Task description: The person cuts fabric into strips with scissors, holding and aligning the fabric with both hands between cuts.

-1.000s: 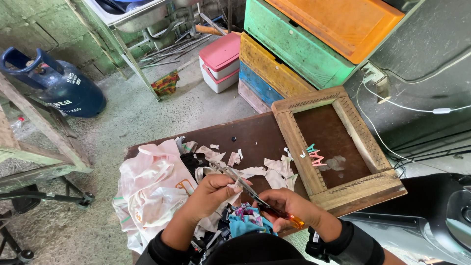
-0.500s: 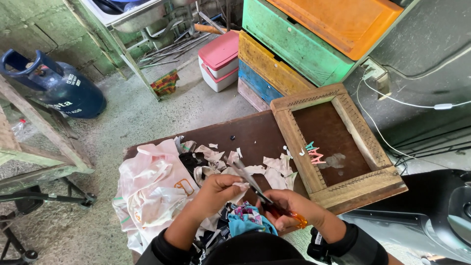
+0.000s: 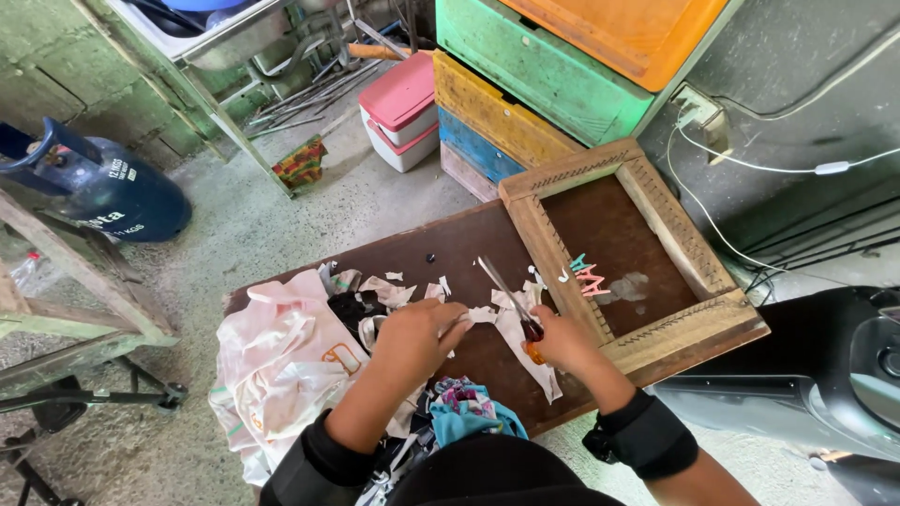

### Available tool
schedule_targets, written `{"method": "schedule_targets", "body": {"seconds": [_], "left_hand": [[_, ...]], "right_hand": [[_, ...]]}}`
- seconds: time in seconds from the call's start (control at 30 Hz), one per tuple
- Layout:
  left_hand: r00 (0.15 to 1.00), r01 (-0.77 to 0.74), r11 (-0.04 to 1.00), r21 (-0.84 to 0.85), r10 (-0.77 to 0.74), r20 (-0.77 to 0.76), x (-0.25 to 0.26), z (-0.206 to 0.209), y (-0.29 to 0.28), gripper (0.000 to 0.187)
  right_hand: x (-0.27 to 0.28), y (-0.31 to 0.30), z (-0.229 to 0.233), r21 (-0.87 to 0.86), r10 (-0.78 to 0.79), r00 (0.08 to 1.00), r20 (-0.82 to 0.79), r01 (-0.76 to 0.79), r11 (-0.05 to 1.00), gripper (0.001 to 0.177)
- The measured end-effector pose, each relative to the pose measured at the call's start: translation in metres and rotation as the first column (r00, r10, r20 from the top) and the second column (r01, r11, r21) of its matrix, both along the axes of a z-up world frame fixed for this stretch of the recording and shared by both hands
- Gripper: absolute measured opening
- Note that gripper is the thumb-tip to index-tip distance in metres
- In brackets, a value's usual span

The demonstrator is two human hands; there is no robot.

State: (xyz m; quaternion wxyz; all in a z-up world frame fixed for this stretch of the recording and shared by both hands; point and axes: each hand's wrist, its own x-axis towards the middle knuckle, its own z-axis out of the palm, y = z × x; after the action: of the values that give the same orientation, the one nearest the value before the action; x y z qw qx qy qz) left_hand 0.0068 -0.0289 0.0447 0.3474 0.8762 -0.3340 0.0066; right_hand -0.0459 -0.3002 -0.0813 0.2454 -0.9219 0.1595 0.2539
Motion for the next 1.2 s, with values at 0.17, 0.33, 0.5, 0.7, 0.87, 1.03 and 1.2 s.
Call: {"method": "schedule_targets", "body": {"seconds": [0.17,0.33,0.5,0.7,0.87,1.03,1.2], "left_hand": [[0.982,0.005,0.999,-0.052,-0.014,-0.188,-0.004,0.012,0.015,0.024],[0.924,0.025,0.950,-0.313,-0.142,-0.356,-0.017,0.030,0.034,0.014],[0.871,0.031,0.916,-0.400,-0.222,-0.439,-0.026,0.038,0.052,0.024],[0.908,0.116,0.843,-0.525,-0.304,-0.287,-0.031,0.047,0.074,0.030],[0.859,0.027,0.813,-0.581,-0.316,-0.402,-0.036,0.037,0.073,0.033],[0.840,0.081,0.815,-0.574,-0.366,-0.400,-0.034,0.031,0.063,0.032],[0.828,-0.143,0.722,-0.677,-0.287,-0.482,-0.023,0.019,0.113,0.028]], "right_hand": [[-0.002,-0.014,-0.073,-0.177,0.090,0.996,0.004,-0.088,0.980,0.056],[0.001,0.000,-0.038,-0.171,0.197,0.970,-0.142,-0.220,0.960,0.069],[0.003,-0.003,-0.042,-0.102,0.290,0.949,-0.121,-0.303,0.948,0.067],[0.003,0.018,-0.016,-0.123,0.432,0.893,-0.122,-0.446,0.887,0.078],[0.007,0.048,0.015,0.107,0.508,0.840,0.190,-0.532,0.840,0.071],[0.015,0.100,0.134,0.403,0.361,0.645,0.673,-0.730,0.553,0.078],[0.025,0.078,0.093,0.590,0.524,0.833,0.175,-0.515,0.622,0.026]]}}
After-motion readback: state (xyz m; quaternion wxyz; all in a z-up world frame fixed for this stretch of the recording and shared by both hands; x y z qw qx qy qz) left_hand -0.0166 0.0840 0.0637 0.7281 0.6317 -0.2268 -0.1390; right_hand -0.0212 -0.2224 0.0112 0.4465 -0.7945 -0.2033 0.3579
